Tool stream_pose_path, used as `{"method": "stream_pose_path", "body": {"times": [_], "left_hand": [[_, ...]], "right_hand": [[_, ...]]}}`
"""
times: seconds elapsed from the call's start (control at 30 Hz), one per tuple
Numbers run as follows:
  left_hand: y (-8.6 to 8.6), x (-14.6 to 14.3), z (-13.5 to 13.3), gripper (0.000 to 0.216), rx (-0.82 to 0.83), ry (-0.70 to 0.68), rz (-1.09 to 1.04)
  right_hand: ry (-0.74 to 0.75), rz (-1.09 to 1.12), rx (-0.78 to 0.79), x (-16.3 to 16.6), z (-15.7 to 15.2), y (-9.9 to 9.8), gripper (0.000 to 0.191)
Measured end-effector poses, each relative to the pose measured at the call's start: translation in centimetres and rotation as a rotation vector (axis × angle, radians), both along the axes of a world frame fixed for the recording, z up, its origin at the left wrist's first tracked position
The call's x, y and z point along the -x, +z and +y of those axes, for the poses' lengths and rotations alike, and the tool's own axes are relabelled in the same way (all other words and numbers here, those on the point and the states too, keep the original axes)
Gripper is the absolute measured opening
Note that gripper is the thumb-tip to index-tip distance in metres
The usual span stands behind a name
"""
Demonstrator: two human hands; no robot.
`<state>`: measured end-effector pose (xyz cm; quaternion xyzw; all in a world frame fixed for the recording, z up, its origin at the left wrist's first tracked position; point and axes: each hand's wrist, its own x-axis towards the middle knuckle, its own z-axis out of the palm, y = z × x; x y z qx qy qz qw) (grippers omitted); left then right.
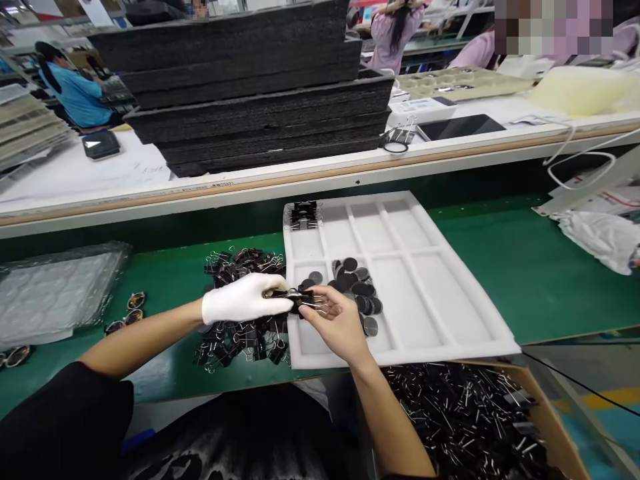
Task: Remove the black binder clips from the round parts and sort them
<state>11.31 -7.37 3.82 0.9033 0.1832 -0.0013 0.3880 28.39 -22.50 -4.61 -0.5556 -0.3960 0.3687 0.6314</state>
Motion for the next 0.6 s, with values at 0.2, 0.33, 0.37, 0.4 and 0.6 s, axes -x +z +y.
{"method": "stream_pose_path", "body": {"times": [0.2,0.33,0.37,0.4,0.6], "left_hand": [[-0.9,-2.3,3.1,0.042,-0.153,0.069,-0.1],[-2.2,-6.5,8.4,0.044,-0.622,0.289,-0.106],[-2.6,-7.6,9.5,0.045,-0.698,0.302,-0.064],[-3.0,-8.6,10.4,0.045,-0.743,0.3,-0.028],[-4.9,-11.8,11.8,0.043,-0.826,0.217,0.062]], "right_hand": [[-0.229,-0.489,-0.16,-1.3,0.3,-0.8,0.056],[-0.68,-1.151,-0.096,-2.6,0.7,-3.2,0.033],[-0.702,-1.242,-0.048,-2.7,0.8,-3.9,0.028],[-0.69,-1.298,-0.006,-2.8,0.9,-4.5,0.025],[-0.591,-1.324,0.046,-2.6,1.0,-6.0,0.027]]}}
